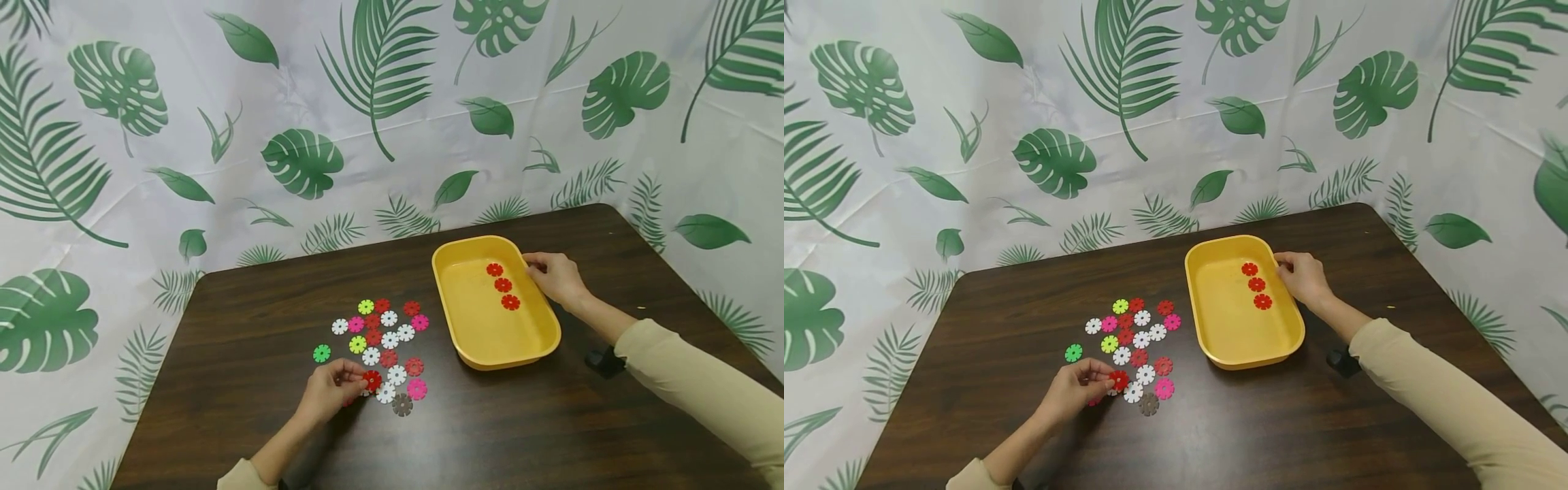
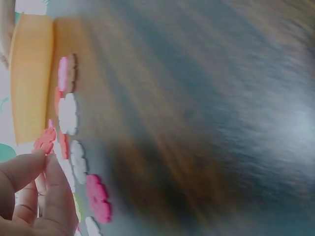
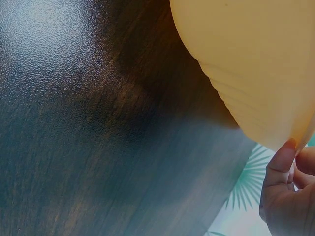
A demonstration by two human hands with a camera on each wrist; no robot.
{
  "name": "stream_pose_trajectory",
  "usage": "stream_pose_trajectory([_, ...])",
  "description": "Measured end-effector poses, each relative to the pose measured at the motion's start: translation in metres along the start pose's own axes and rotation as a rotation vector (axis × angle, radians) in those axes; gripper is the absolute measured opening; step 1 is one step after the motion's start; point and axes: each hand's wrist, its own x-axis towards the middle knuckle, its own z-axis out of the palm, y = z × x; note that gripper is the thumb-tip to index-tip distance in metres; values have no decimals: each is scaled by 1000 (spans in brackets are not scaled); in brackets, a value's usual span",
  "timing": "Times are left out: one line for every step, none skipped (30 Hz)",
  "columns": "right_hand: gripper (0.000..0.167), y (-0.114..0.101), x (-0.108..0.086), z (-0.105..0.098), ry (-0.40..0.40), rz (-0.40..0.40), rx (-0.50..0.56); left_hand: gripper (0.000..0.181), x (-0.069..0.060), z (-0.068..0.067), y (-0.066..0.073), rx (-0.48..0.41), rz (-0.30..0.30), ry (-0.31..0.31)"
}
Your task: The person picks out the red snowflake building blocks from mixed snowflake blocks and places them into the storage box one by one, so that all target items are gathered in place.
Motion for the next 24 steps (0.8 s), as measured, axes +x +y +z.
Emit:
stream_pose_trajectory([36,0,0,0,0,-1,0,17,1,0,2,-54,-31,-3])
stream_pose_trajectory([36,0,0,0,0,-2,-1,19,3,0,5,-99,-59,-5])
stream_pose_trajectory([36,0,0,0,0,-3,-2,20,4,0,7,-136,-80,-5])
stream_pose_trajectory([36,0,0,0,1,-4,-2,21,5,1,10,-162,-98,-5])
stream_pose_trajectory([36,0,0,0,1,-5,-1,23,7,1,13,-188,-113,-6])
stream_pose_trajectory([36,0,0,0,0,-4,1,23,9,1,16,-209,-120,-7])
stream_pose_trajectory([36,0,0,0,0,-2,3,24,11,2,19,-222,-123,-9])
stream_pose_trajectory([36,0,0,0,0,-1,4,25,13,3,21,-233,-124,-11])
stream_pose_trajectory([36,0,0,0,0,1,5,25,15,3,24,-249,-122,-14])
stream_pose_trajectory([36,-1,0,0,1,1,7,26,17,4,27,-261,-116,-18])
stream_pose_trajectory([36,-1,0,0,2,2,8,26,19,5,30,-271,-109,-20])
stream_pose_trajectory([36,-1,0,-1,3,2,10,26,22,6,34,-275,-101,-22])
stream_pose_trajectory([36,-1,0,-1,5,1,10,26,25,7,37,-281,-93,-25])
stream_pose_trajectory([35,-1,0,-1,6,-1,10,25,28,9,40,-285,-85,-29])
stream_pose_trajectory([35,-1,0,-1,7,-5,9,25,31,10,44,-291,-75,-36])
stream_pose_trajectory([35,-1,0,-1,7,-7,10,25,34,13,48,-287,-62,-40])
stream_pose_trajectory([35,-1,0,-1,8,-9,8,25,38,15,52,-290,-53,-46])
stream_pose_trajectory([35,-1,0,0,7,-11,6,25,41,18,57,-294,-42,-55])
stream_pose_trajectory([35,-1,0,0,8,-12,4,26,45,21,61,-297,-33,-64])
stream_pose_trajectory([35,-1,0,0,8,-11,4,26,48,25,66,-304,-27,-73])
stream_pose_trajectory([35,-1,0,0,8,-11,3,26,52,30,71,-313,-16,-84])
stream_pose_trajectory([35,-1,0,0,8,-10,3,26,56,35,76,-326,-8,-97])
stream_pose_trajectory([35,-1,0,0,10,-10,2,26,59,40,82,-337,-4,-110])
stream_pose_trajectory([35,-1,0,0,11,-11,3,26,63,46,87,-337,3,-121])
